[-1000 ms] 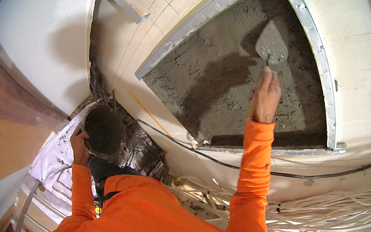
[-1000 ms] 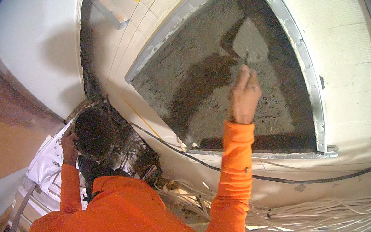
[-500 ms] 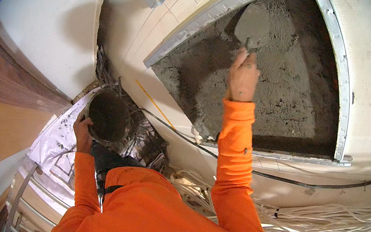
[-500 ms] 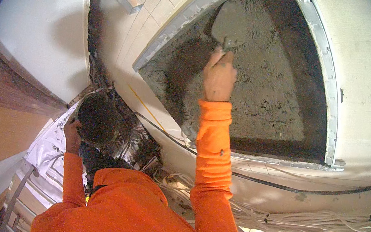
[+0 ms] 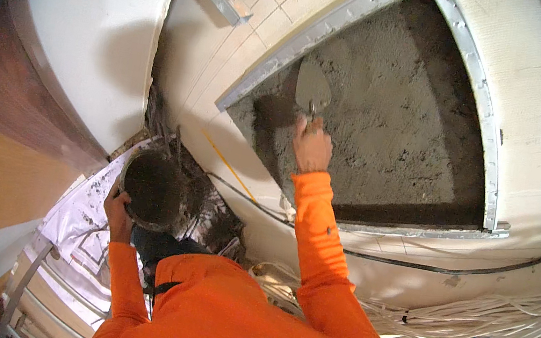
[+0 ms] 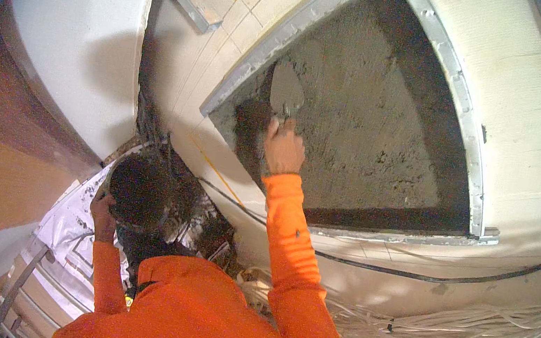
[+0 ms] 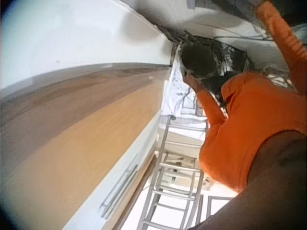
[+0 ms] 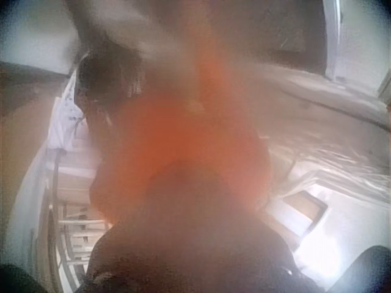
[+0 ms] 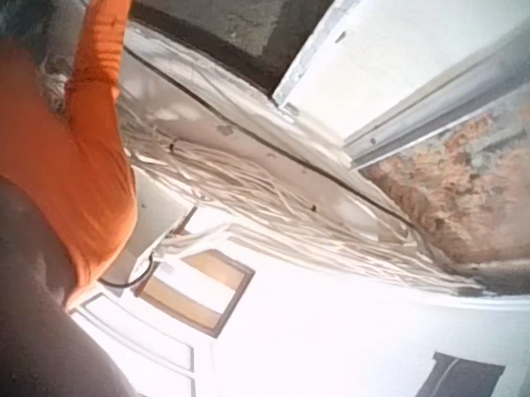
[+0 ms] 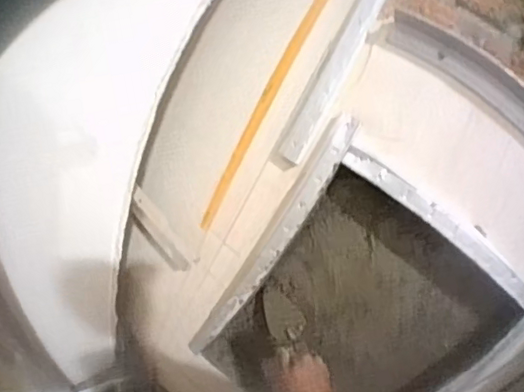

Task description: The person scoops cement from a bucket with a trowel and applies it to a recessed wall opening, smoothing the surface repeatedly. The person briefly uses a tape measure to check dimensions before resuming application.

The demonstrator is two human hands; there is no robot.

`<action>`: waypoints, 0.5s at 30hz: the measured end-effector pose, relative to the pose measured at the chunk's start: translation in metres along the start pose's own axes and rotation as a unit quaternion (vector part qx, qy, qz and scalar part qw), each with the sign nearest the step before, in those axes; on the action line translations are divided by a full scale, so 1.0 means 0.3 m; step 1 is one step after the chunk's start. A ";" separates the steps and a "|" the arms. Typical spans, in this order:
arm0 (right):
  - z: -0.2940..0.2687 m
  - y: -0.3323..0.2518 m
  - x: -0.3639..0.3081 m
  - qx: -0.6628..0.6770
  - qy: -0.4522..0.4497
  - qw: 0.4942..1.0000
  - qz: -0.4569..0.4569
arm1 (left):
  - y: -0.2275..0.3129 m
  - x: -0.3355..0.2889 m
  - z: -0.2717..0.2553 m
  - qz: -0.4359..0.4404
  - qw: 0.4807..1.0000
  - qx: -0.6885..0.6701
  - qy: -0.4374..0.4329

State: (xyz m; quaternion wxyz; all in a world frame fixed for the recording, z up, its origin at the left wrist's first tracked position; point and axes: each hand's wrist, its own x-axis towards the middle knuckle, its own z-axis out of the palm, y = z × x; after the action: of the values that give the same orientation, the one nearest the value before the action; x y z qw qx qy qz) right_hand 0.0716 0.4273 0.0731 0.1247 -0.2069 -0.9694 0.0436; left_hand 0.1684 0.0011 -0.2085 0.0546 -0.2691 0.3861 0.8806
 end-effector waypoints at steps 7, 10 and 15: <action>-0.439 -0.123 0.009 0.420 -0.009 0.907 -0.015 | -0.007 0.028 -0.151 0.050 0.998 0.022 0.020; -0.552 -0.196 0.135 0.426 0.095 0.897 -0.067 | 0.024 0.018 -0.106 0.034 0.998 0.039 0.034; -0.497 -0.217 0.273 0.263 0.143 0.954 -0.006 | 0.026 0.022 -0.032 0.044 0.999 0.027 0.000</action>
State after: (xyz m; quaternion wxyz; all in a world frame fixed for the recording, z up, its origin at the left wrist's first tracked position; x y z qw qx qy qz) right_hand 0.0125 0.4067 0.2443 0.3125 -0.1652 -0.8967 0.2665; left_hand 0.1646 -0.0119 -0.2123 0.0230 -0.2499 0.4214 0.8715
